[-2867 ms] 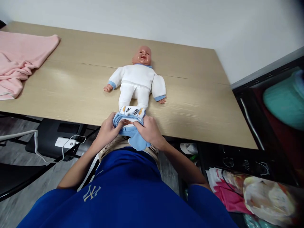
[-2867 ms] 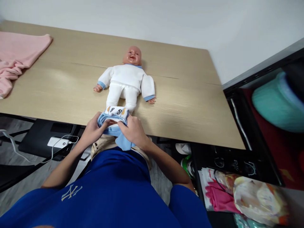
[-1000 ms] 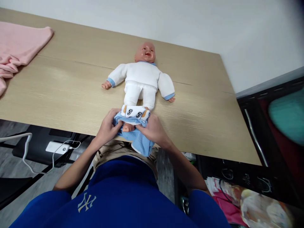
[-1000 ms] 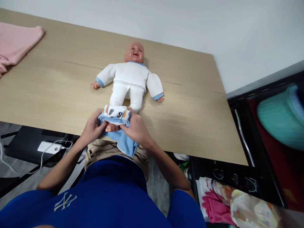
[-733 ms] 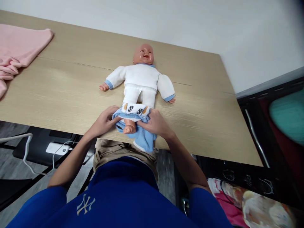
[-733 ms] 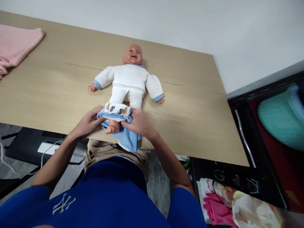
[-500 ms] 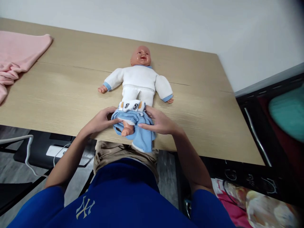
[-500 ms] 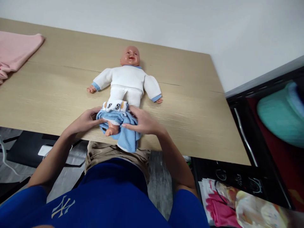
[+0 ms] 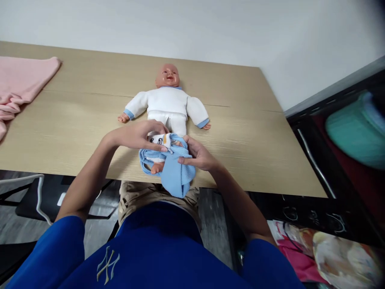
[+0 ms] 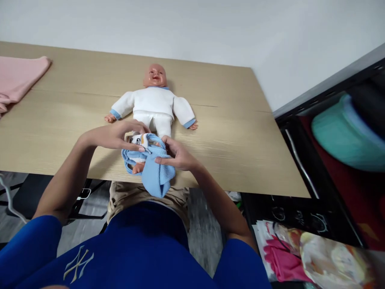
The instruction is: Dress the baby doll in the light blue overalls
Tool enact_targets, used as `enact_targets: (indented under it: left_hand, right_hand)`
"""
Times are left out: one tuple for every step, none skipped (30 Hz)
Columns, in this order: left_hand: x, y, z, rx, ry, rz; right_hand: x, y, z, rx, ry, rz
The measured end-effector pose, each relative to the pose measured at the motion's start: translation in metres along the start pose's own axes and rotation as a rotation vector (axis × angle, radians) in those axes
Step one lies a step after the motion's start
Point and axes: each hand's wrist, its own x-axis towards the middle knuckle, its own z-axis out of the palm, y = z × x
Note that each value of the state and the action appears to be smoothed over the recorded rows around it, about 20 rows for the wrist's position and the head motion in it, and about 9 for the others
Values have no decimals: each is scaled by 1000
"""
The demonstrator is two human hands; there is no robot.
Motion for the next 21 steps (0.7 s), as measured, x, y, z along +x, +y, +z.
enact_targets:
  left_hand:
    - [9, -1, -6, -52, -115, 8]
    - [18, -2, -10, -112, -202, 15]
    - [26, -5, -12, -174, -257, 28]
    - [33, -8, -12, -240, -281, 48]
    - [39, -11, -10, -305, -287, 70]
    - [45, -14, -7, -363, -288, 87]
    - [50, -17, -4, -414, -290, 93]
    - [55, -21, 0, -463, -305, 89]
    - [58, -24, 3, -508, -335, 77]
    - [61, -26, 6, -545, -374, 61]
    - [63, -29, 9, -573, -414, 46]
    - [65, -31, 10, -594, -453, 35]
    - [65, -33, 11, -606, -487, 31]
    - [66, -35, 12, -608, -512, 31]
    - [66, -35, 12, -602, -523, 32]
    - [66, -36, 11, -591, -532, 31]
    - [66, -35, 11, -575, -542, 29]
    - [66, -35, 10, -558, -557, 26]
    - [67, -33, 9, -541, -572, 27]
    - [68, -32, 9, -528, -583, 37]
    - [69, -30, 8, -519, -588, 55]
  right_hand:
    - [1, -2, 1, 23, -5, -3]
    - [1, -4, 2, 40, -5, -7]
    - [2, -6, 3, 51, 4, -12]
    - [2, -8, 3, 60, 20, -13]
    - [2, -11, 4, 69, 41, -11]
    - [1, -13, 5, 79, 67, -6]
    - [1, -17, 6, 83, 100, -1]
    - [0, -21, 7, 79, 143, 3]
    - [0, -26, 9, 64, 192, 0]
    - [0, -31, 10, 36, 245, -12]
    - [0, -37, 10, -2, 295, -29]
    - [0, -43, 9, -40, 332, -42]
    - [0, -48, 7, -69, 343, -38]
    - [0, -54, 4, -86, 322, -11]
    - [0, -58, 0, -93, 271, 36]
    - [-1, -62, -5, -96, 192, 94]
    - [-1, -65, -10, -107, 90, 152]
    - [-2, -67, -15, -131, -21, 202]
    - [-4, -69, -20, -168, -125, 238]
    - [-6, -70, -22, -209, -210, 259]
    - [-9, -71, -24, -243, -266, 265]
